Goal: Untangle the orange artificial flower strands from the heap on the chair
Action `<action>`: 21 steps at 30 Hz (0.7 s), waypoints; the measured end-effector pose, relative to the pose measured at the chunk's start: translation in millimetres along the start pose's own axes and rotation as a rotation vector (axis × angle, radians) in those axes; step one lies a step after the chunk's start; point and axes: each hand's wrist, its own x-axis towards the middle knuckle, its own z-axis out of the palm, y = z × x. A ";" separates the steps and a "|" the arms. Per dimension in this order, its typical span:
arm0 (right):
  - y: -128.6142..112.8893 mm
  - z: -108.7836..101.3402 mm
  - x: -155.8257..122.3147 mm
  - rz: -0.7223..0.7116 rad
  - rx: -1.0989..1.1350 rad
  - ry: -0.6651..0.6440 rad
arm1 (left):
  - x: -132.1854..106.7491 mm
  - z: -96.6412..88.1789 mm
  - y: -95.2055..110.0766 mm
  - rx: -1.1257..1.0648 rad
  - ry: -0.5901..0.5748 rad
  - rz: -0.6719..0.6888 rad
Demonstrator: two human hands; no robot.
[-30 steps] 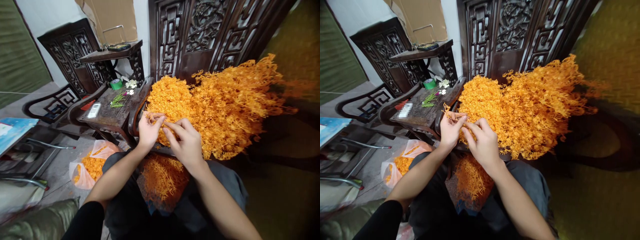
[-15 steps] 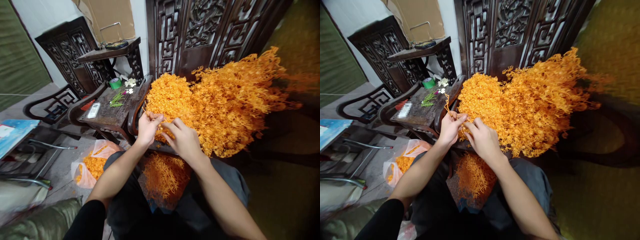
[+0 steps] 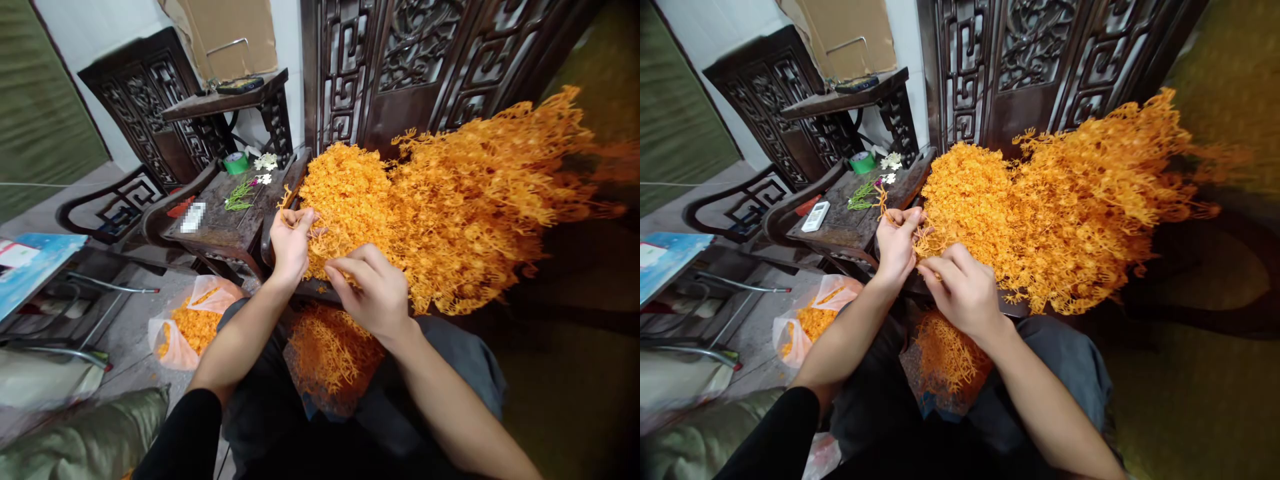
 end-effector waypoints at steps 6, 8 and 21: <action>23.6 10.6 -0.2 0.018 -0.290 -0.159 | -14.5 6.6 0.3 0.050 -0.041 0.013; 25.6 12.8 -1.1 -0.032 -0.292 -0.119 | -15.4 7.1 -2.4 0.049 -0.045 0.009; -34.9 -3.6 0.2 -0.008 0.570 -0.099 | 7.0 -0.2 12.5 -0.049 0.029 0.046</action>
